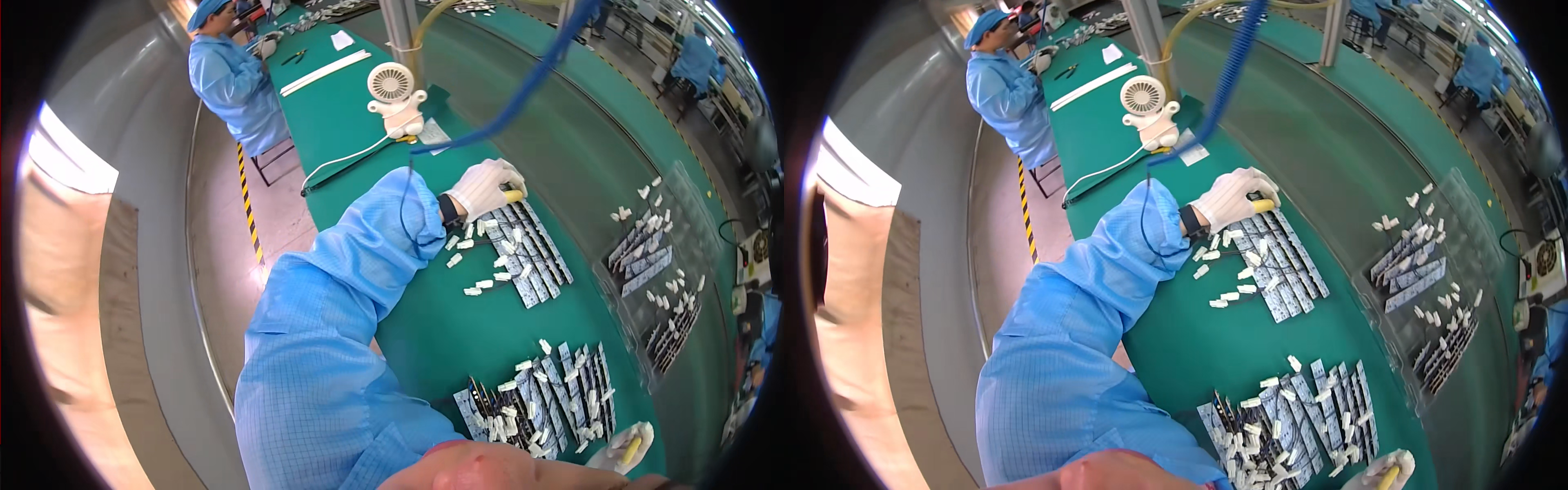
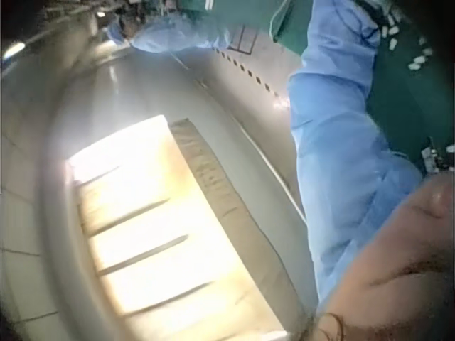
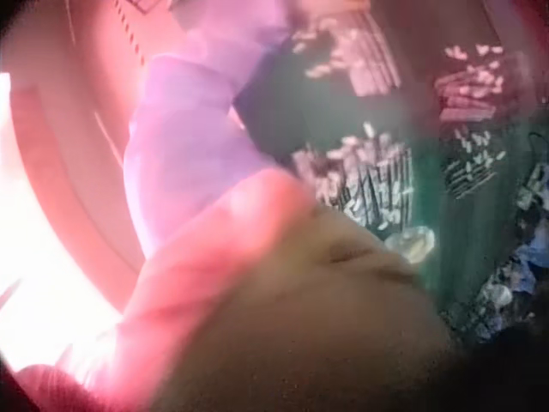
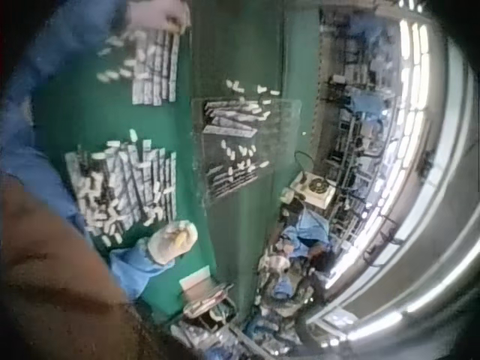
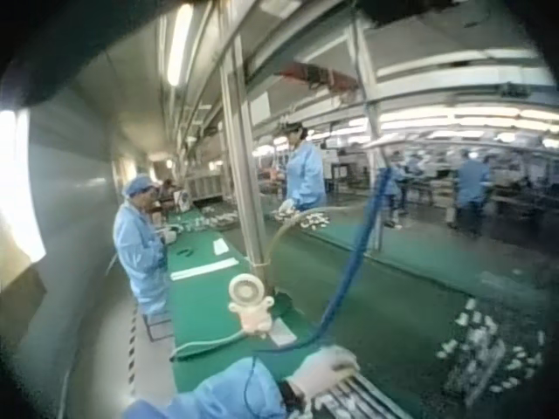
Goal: Manually attaching plastic components and inspecting printed circuit boards at a factory workstation.
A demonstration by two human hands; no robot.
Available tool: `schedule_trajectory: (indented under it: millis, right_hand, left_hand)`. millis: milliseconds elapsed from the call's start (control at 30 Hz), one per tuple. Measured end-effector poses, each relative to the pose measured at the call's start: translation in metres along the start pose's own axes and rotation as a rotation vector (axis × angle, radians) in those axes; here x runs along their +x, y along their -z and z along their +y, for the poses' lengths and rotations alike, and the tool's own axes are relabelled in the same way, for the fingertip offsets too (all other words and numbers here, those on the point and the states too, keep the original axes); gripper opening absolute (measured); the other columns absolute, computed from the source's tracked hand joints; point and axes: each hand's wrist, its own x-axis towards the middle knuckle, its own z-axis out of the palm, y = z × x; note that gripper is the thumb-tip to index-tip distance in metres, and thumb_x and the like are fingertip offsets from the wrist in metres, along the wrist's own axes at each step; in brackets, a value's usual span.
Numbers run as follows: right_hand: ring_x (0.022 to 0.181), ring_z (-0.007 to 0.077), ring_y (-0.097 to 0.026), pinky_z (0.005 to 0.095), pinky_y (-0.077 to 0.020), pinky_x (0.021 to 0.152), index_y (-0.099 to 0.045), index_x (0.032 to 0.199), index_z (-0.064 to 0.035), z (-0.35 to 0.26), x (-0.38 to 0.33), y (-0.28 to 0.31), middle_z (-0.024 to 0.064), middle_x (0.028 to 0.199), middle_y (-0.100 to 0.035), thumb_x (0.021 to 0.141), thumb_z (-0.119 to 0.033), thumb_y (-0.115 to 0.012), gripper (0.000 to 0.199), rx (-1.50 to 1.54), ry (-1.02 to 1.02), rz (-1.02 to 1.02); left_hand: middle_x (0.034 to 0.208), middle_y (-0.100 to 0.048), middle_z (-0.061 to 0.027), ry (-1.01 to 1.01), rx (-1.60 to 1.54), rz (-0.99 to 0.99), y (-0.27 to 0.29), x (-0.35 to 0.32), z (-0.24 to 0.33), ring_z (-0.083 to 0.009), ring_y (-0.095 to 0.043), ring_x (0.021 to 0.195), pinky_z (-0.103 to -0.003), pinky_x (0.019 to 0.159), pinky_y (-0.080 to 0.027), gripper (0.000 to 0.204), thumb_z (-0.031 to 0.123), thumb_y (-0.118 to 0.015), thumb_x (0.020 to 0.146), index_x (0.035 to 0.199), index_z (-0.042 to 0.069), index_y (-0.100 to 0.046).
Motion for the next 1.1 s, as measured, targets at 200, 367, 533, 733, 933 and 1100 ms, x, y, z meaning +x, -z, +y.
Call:
schedule_trajectory:
  millis: [200,367,533,733,933,1100]
  right_hand:
    - [0.07,0.0141,-0.053,0.0228,-0.0427,0.058,-0.056,0.107,-0.0061,-0.002,0.007,-0.016,0.0082,0.09,-0.059,0.095,-0.015,-0.05,0.017,-0.216,-0.169,0.221]
    - [0.069,0.0137,-0.052,0.0227,-0.0423,0.058,-0.057,0.104,-0.0047,0.008,0.011,-0.025,0.0074,0.087,-0.058,0.095,-0.015,-0.05,0.016,-0.256,-0.192,0.28]
    - [0.068,0.0213,-0.057,0.03,-0.0467,0.06,-0.062,0.088,-0.0001,0.014,0.014,-0.027,0.0122,0.082,-0.062,0.092,-0.016,-0.051,0.02,-0.679,0.097,0.239]
    - [0.066,0.0255,-0.06,0.0335,-0.0494,0.06,-0.065,0.079,0.0028,0.023,0.012,-0.023,0.0142,0.077,-0.064,0.09,-0.014,-0.051,0.025,-0.832,0.165,0.341]
    - [0.068,0.0261,-0.061,0.0335,-0.051,0.063,-0.066,0.083,0.0039,0.022,0.012,-0.024,0.0145,0.08,-0.065,0.088,-0.012,-0.056,0.019,-0.715,0.148,0.338]
    - [0.068,0.026,-0.063,0.0326,-0.0517,0.062,-0.066,0.081,0.004,0.019,0.011,-0.026,0.0154,0.08,-0.066,0.087,-0.013,-0.058,0.02,-0.866,0.251,0.287]
  left_hand:
    - [0.089,-0.066,-0.006,-0.008,-0.1,0.08,-0.002,-0.001,-0.004,-0.027,-0.061,0.084,-0.036,0.075,-0.05,0.012,0.021,-0.065,0.072,0.077,0.012,-0.07]
    - [0.102,-0.066,-0.0061,0.076,-0.087,-0.005,-0.001,-0.002,-0.004,-0.0264,-0.059,0.095,-0.035,0.079,-0.048,0.012,0.021,-0.066,0.076,0.082,0.014,-0.071]
    - [0.104,-0.066,-0.0036,0.072,-0.057,0.023,-0.002,-0.004,-0.003,-0.0241,-0.057,0.095,-0.034,0.08,-0.048,0.011,0.021,-0.066,0.076,0.084,0.015,-0.071]
    - [0.104,-0.065,-0.0031,0.07,-0.078,0.026,-0.005,-0.005,-0.004,-0.0231,-0.057,0.096,-0.033,0.082,-0.047,0.01,0.019,-0.067,0.075,0.084,0.015,-0.071]
    - [0.102,-0.066,-0.0037,0.062,-0.072,0.027,-0.002,-0.002,-0.006,-0.0244,-0.057,0.096,-0.035,0.082,-0.047,0.01,0.021,-0.067,0.075,0.082,0.015,-0.071]
    - [0.1,-0.067,-0.0049,0.048,-0.069,0.043,-0.002,0.002,-0.001,-0.0264,-0.059,0.095,-0.036,0.081,-0.048,0.012,0.023,-0.065,0.075,0.079,0.014,-0.072]
